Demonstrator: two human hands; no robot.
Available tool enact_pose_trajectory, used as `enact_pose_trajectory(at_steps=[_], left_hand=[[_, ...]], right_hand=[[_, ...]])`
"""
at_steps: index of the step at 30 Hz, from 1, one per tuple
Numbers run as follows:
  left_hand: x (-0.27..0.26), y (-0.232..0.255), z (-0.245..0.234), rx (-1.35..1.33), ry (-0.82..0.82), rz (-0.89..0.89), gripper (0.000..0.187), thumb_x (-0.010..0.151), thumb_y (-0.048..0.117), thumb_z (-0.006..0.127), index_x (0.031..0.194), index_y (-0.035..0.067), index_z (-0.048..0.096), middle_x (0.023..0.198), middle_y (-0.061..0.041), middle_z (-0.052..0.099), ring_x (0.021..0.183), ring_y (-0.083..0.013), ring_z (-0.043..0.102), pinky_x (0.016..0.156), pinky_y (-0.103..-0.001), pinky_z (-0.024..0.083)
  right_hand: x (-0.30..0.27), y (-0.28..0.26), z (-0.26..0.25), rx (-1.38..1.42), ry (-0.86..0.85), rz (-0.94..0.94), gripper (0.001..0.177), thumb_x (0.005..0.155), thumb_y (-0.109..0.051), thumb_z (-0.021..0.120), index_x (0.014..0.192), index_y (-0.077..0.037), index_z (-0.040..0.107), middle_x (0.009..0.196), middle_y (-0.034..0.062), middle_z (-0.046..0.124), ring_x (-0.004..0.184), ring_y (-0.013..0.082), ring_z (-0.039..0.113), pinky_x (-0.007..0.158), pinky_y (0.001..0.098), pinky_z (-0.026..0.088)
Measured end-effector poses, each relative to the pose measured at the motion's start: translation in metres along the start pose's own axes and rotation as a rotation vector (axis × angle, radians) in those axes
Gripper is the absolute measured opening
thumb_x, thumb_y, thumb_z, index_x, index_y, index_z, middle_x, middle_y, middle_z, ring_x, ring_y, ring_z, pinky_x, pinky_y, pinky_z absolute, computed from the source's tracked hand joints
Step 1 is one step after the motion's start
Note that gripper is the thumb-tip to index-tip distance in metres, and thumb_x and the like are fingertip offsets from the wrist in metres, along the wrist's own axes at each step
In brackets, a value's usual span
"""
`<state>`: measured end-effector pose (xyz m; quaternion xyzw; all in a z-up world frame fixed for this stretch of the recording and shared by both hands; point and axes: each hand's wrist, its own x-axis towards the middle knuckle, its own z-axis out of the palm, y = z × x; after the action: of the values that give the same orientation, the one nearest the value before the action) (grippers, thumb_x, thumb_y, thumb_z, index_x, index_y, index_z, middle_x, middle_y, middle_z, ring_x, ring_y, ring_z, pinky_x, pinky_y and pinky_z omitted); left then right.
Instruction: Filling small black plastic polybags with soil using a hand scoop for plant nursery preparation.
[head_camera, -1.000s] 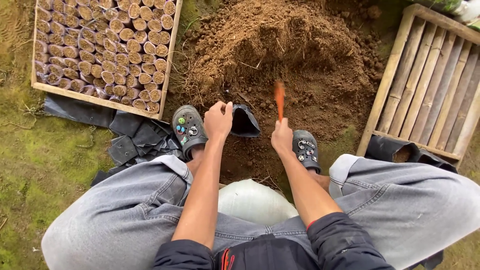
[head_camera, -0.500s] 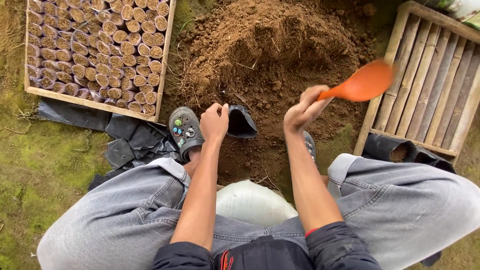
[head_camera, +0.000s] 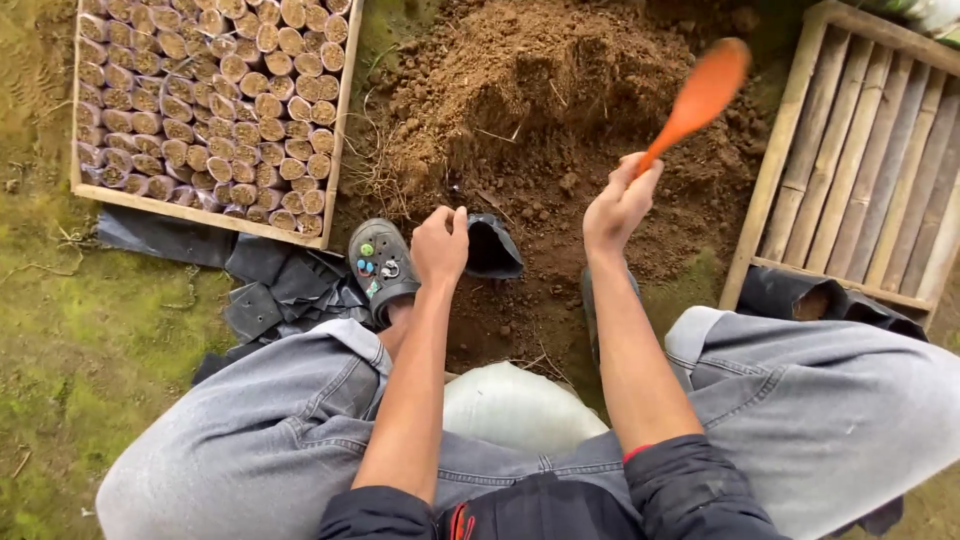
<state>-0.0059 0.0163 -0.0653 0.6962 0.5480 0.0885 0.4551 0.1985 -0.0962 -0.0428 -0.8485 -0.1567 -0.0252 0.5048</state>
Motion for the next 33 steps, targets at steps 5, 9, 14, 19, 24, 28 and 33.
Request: enact_pose_trajectory(at_steps=[5, 9, 14, 19, 24, 28, 33], left_hand=[[0.000, -0.004, -0.001, -0.002, 0.022, 0.017, 0.031, 0.105, 0.026, 0.058, 0.080, 0.011, 0.067, 0.063, -0.004, 0.063, 0.063, -0.0202, 0.066, 0.060, -0.037, 0.052], [0.000, -0.006, 0.000, -0.007, 0.029, 0.007, 0.034, 0.105, 0.029, 0.058, 0.074, 0.016, 0.063, 0.058, 0.002, 0.057, 0.055, -0.0145, 0.059, 0.058, -0.032, 0.050], [-0.002, -0.009, 0.005, 0.007, 0.029, -0.001, 0.032, 0.104, 0.029, 0.059, 0.076, 0.014, 0.065, 0.060, 0.000, 0.059, 0.058, -0.0181, 0.063, 0.059, -0.036, 0.050], [-0.001, -0.010, 0.007, 0.033, 0.011, 0.022, 0.032, 0.104, 0.030, 0.059, 0.079, 0.013, 0.066, 0.062, -0.002, 0.063, 0.061, -0.0203, 0.066, 0.060, -0.037, 0.052], [0.003, -0.018, 0.010, 0.045, 0.047, 0.026, 0.030, 0.100, 0.031, 0.063, 0.076, 0.015, 0.066, 0.060, -0.003, 0.063, 0.059, -0.0249, 0.066, 0.058, -0.039, 0.051], [0.003, -0.012, 0.009, 0.036, 0.061, 0.042, 0.032, 0.103, 0.029, 0.060, 0.074, 0.016, 0.064, 0.056, 0.002, 0.059, 0.053, -0.0161, 0.060, 0.057, -0.032, 0.050], [-0.003, -0.010, 0.006, 0.035, 0.078, 0.062, 0.030, 0.104, 0.027, 0.060, 0.078, 0.013, 0.068, 0.060, -0.002, 0.061, 0.059, -0.0218, 0.065, 0.059, -0.037, 0.051]], right_hand=[[-0.046, 0.042, 0.010, 0.022, 0.061, 0.037, 0.030, 0.114, -0.031, 0.027, 0.123, -0.007, 0.043, 0.102, 0.0159, 0.048, 0.096, 0.0271, 0.049, 0.089, 0.0386, 0.038], [-0.107, 0.165, -0.013, -0.485, -0.784, 0.578, 0.041, 0.108, -0.027, 0.039, 0.138, 0.001, 0.045, 0.115, 0.0312, 0.065, 0.101, 0.0436, 0.070, 0.082, 0.0514, 0.057], [-0.071, 0.080, 0.000, -0.270, -0.355, 0.360, 0.035, 0.111, -0.034, 0.035, 0.122, -0.003, 0.048, 0.082, 0.0223, 0.062, 0.076, 0.0390, 0.066, 0.070, 0.0497, 0.047], [-0.012, 0.001, -0.006, -0.034, -0.050, 0.110, 0.031, 0.112, -0.034, 0.024, 0.104, -0.016, 0.047, 0.069, -0.0018, 0.049, 0.060, 0.0115, 0.046, 0.069, 0.0287, 0.045], [-0.053, 0.013, 0.009, 0.156, 0.109, 0.059, 0.018, 0.113, -0.026, 0.029, 0.121, -0.012, 0.037, 0.089, 0.0007, 0.043, 0.074, 0.0127, 0.046, 0.069, 0.0265, 0.042], [-0.130, 0.100, -0.009, -0.213, -0.497, 0.347, 0.025, 0.110, -0.023, 0.031, 0.098, -0.008, 0.047, 0.064, 0.0092, 0.053, 0.051, 0.0279, 0.053, 0.052, 0.0405, 0.043], [-0.125, 0.071, 0.004, -0.114, -0.492, 0.329, 0.028, 0.110, -0.029, 0.032, 0.095, -0.012, 0.047, 0.062, 0.0001, 0.047, 0.049, 0.0123, 0.044, 0.050, 0.0312, 0.036]])
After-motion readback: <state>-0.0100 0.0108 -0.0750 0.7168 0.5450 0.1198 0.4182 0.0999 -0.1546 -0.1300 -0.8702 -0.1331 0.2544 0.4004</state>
